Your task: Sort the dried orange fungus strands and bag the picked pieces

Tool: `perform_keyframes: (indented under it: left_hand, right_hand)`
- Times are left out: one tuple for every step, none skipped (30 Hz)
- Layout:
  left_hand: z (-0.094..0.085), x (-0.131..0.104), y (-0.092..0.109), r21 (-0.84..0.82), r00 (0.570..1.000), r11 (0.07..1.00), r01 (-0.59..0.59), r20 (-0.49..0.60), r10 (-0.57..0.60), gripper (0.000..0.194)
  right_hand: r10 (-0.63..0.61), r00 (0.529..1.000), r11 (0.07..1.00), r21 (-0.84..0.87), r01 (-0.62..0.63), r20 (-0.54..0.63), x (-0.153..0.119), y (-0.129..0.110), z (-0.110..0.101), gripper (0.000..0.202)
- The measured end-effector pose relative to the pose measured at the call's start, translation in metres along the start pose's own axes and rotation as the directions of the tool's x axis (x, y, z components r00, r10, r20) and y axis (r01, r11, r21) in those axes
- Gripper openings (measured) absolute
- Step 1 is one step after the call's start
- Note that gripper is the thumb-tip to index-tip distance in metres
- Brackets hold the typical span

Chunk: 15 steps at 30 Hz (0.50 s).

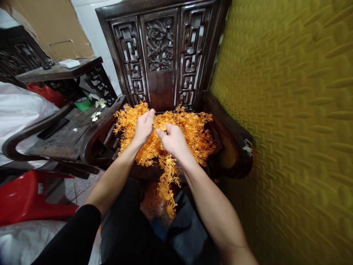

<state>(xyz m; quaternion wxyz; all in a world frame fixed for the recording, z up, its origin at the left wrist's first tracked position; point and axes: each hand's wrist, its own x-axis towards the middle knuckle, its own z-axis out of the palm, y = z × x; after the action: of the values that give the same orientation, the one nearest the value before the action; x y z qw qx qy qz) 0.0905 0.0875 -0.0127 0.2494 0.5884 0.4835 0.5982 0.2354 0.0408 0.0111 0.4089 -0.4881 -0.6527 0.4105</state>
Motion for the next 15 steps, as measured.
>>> perform_keyframes:
  left_hand:
    - [0.001, 0.001, 0.0, 0.013, 1.0, 1.0, -0.008, 0.006, 0.008, 0.054]
    - [0.002, 0.002, 0.0, 0.022, 1.0, 1.0, -0.017, 0.012, 0.017, 0.054]
    - [0.003, 0.003, -0.001, 0.027, 1.0, 0.999, -0.025, 0.018, 0.024, 0.055]
    - [0.004, 0.004, -0.001, 0.026, 0.999, 0.999, -0.03, 0.025, 0.03, 0.056]
    - [0.005, 0.005, -0.001, 0.018, 0.999, 0.999, -0.034, 0.037, 0.033, 0.058]
    - [0.005, 0.005, -0.001, 0.001, 0.998, 0.999, -0.032, 0.056, 0.032, 0.059]
    - [0.004, 0.005, -0.001, -0.028, 0.996, 0.999, -0.019, 0.085, 0.021, 0.061]
    - [0.003, 0.005, 0.0, -0.069, 0.992, 0.998, 0.013, 0.124, -0.005, 0.061]
    - [0.0, 0.003, 0.001, -0.115, 0.985, 0.991, 0.064, 0.169, -0.045, 0.061]
    - [-0.003, 0.002, 0.002, -0.159, 0.971, 0.979, 0.128, 0.22, -0.092, 0.061]
    - [-0.007, 0.0, 0.003, -0.194, 0.952, 0.962, 0.193, 0.272, -0.136, 0.06]
    - [-0.012, -0.003, 0.005, -0.218, 0.931, 0.944, 0.246, 0.324, -0.168, 0.06]
    - [-0.016, -0.005, 0.006, -0.235, 0.911, 0.931, 0.28, 0.37, -0.181, 0.061]
    - [-0.02, -0.008, 0.008, -0.245, 0.895, 0.923, 0.295, 0.409, -0.177, 0.061]
    - [-0.023, -0.011, 0.01, -0.253, 0.881, 0.92, 0.299, 0.443, -0.165, 0.06]
  right_hand:
    - [0.001, 1.0, 1.0, -0.001, -0.001, 0.003, 0.0, 0.001, -0.001, 0.035]
    - [0.001, 1.0, 1.0, 0.004, -0.001, 0.009, 0.0, 0.002, -0.001, 0.036]
    - [-0.001, 1.0, 1.0, 0.017, 0.001, 0.015, 0.001, 0.003, -0.002, 0.036]
    - [-0.002, 1.0, 0.999, 0.037, 0.001, 0.019, 0.001, 0.005, -0.003, 0.037]
    - [0.0, 1.0, 0.998, 0.063, -0.001, 0.019, 0.001, 0.006, -0.003, 0.038]
    - [0.006, 1.0, 0.995, 0.095, -0.007, 0.016, 0.001, 0.009, -0.004, 0.04]
    - [0.014, 1.0, 0.991, 0.132, -0.015, 0.011, 0.002, 0.011, -0.005, 0.041]
    - [0.022, 1.0, 0.986, 0.168, -0.022, 0.003, 0.003, 0.013, -0.006, 0.042]
    - [0.027, 1.0, 0.979, 0.2, -0.026, -0.002, 0.004, 0.016, -0.008, 0.042]
    - [0.029, 1.0, 0.973, 0.228, -0.027, -0.003, 0.005, 0.019, -0.009, 0.041]
    - [0.025, 1.0, 0.968, 0.25, -0.024, -0.001, 0.007, 0.022, -0.011, 0.04]
    - [0.014, 1.0, 0.965, 0.262, -0.013, -0.001, 0.009, 0.024, -0.013, 0.039]
    - [-0.002, 1.0, 0.963, 0.269, 0.003, -0.002, 0.011, 0.027, -0.014, 0.038]
    - [-0.022, 1.0, 0.96, 0.279, 0.022, -0.005, 0.012, 0.03, -0.015, 0.037]
    - [-0.041, 0.999, 0.954, 0.298, 0.041, -0.006, 0.013, 0.032, -0.016, 0.035]
